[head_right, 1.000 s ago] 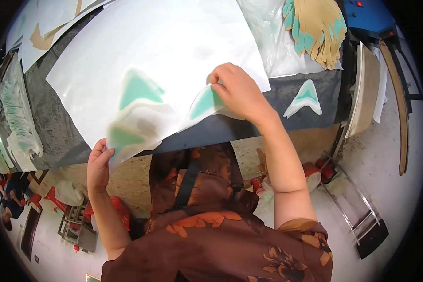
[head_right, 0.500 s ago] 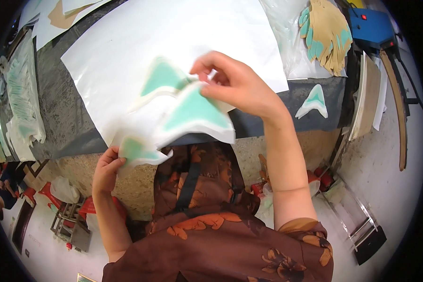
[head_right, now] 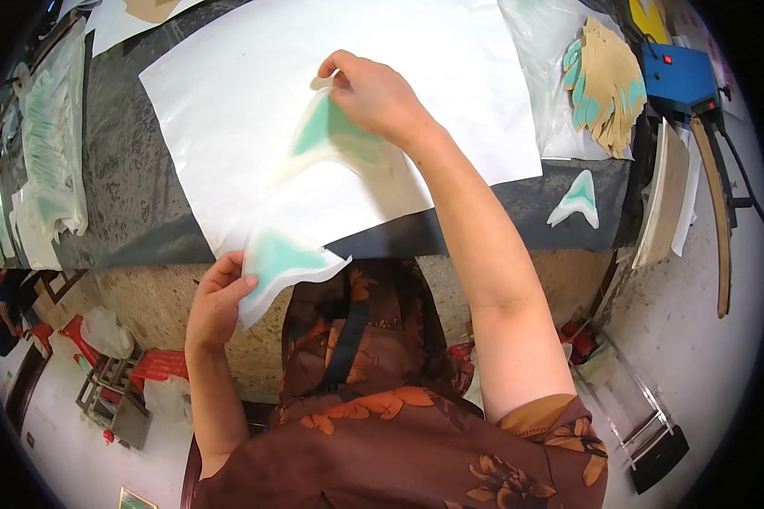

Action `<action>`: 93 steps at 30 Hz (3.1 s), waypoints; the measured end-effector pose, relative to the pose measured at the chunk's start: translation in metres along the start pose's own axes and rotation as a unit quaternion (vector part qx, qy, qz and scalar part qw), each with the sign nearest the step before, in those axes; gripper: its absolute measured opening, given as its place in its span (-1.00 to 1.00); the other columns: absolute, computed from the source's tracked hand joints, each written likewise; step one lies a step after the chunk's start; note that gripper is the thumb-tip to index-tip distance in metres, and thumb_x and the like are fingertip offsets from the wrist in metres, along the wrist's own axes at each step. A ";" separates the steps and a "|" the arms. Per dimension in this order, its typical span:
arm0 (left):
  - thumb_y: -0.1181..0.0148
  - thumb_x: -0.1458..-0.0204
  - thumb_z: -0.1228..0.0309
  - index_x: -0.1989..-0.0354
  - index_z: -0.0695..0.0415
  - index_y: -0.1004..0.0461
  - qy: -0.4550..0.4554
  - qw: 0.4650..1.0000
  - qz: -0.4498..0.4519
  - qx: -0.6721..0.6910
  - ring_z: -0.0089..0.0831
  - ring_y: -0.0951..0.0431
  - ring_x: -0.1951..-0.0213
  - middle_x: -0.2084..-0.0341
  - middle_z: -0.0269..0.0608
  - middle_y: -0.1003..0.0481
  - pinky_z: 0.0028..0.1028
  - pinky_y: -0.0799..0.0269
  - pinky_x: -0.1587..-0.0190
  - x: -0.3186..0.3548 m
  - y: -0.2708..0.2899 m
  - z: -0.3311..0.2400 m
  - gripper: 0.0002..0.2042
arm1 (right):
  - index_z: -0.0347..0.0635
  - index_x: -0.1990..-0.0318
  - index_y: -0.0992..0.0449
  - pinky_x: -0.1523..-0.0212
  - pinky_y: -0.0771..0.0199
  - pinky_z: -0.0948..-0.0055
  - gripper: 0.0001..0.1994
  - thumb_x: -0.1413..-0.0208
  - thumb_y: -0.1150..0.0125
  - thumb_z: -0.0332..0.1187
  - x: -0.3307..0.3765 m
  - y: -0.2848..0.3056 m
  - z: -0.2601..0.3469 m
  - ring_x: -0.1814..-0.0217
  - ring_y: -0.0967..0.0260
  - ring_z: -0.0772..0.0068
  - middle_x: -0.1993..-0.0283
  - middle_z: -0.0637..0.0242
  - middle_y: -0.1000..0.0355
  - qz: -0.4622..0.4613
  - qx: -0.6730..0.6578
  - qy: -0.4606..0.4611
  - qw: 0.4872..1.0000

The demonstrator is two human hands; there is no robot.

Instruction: The recorder is sorting green arrowhead-shaped shoe components onto templates and using a heat press machine to bond materials.

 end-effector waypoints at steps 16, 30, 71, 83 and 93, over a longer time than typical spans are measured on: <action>-0.15 -0.10 0.56 -0.11 0.31 -0.39 -0.058 0.995 0.076 0.027 -0.48 -0.48 0.04 0.07 -0.21 -0.50 -0.49 -0.37 -0.06 -0.002 -0.039 -0.062 -0.64 | -0.24 -0.09 -0.38 0.10 -0.36 0.64 -0.59 -0.09 -0.29 -0.40 0.112 -0.044 0.056 0.16 -0.34 0.68 0.23 0.48 -0.42 0.159 -0.456 -0.059 0.874; -0.24 -0.02 0.50 -0.17 0.29 -0.25 -0.076 0.997 0.022 -0.007 -0.41 -0.53 0.13 0.05 -0.11 -0.46 -0.50 -0.51 0.16 -0.006 -0.035 -0.063 -0.48 | -0.18 -0.19 -0.32 0.20 -0.35 0.66 -0.49 -0.04 -0.28 -0.55 0.131 -0.024 0.061 0.27 -0.29 0.71 0.24 0.51 -0.35 0.071 -0.491 -0.043 0.867; -0.20 -0.10 0.51 0.08 0.28 -0.50 -0.192 0.974 -0.031 -0.119 -0.42 -0.50 0.09 0.14 -0.20 -0.53 -0.46 -0.37 -0.01 -0.008 -0.052 -0.039 -0.78 | -0.23 0.09 -0.48 0.08 -0.35 0.57 -0.83 -0.20 -0.19 -0.43 0.139 -0.056 0.044 0.12 -0.30 0.63 0.17 0.46 -0.38 0.021 -0.365 0.011 0.931; -0.12 -0.09 0.57 -0.06 0.33 -0.36 -0.035 0.983 0.002 0.181 -0.37 -0.50 -0.02 0.01 -0.11 -0.48 -0.37 -0.40 -0.09 -0.010 -0.066 -0.017 -0.66 | 0.02 0.26 -0.59 -0.09 -0.28 0.31 -0.75 0.16 -0.38 -0.49 0.143 -0.023 0.059 0.09 -0.32 0.35 0.23 0.44 -0.36 -0.077 -0.058 0.228 0.969; -0.17 -0.05 0.60 -0.08 0.34 -0.33 -0.024 0.990 -0.001 0.140 -0.36 -0.48 -0.05 0.00 -0.10 -0.47 -0.38 -0.36 -0.12 -0.012 -0.073 -0.013 -0.61 | 0.05 0.36 -0.57 -0.08 -0.24 0.23 -0.82 0.16 -0.42 -0.41 0.153 -0.022 0.069 0.12 -0.28 0.36 0.29 0.51 -0.33 -0.111 0.031 0.316 0.942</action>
Point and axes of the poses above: each hand's wrist, its own x-axis away from the middle knuckle, its own y-axis out of the back of the hand, z = x × y, the point moved 7 cm from there along -x, towards the middle knuckle
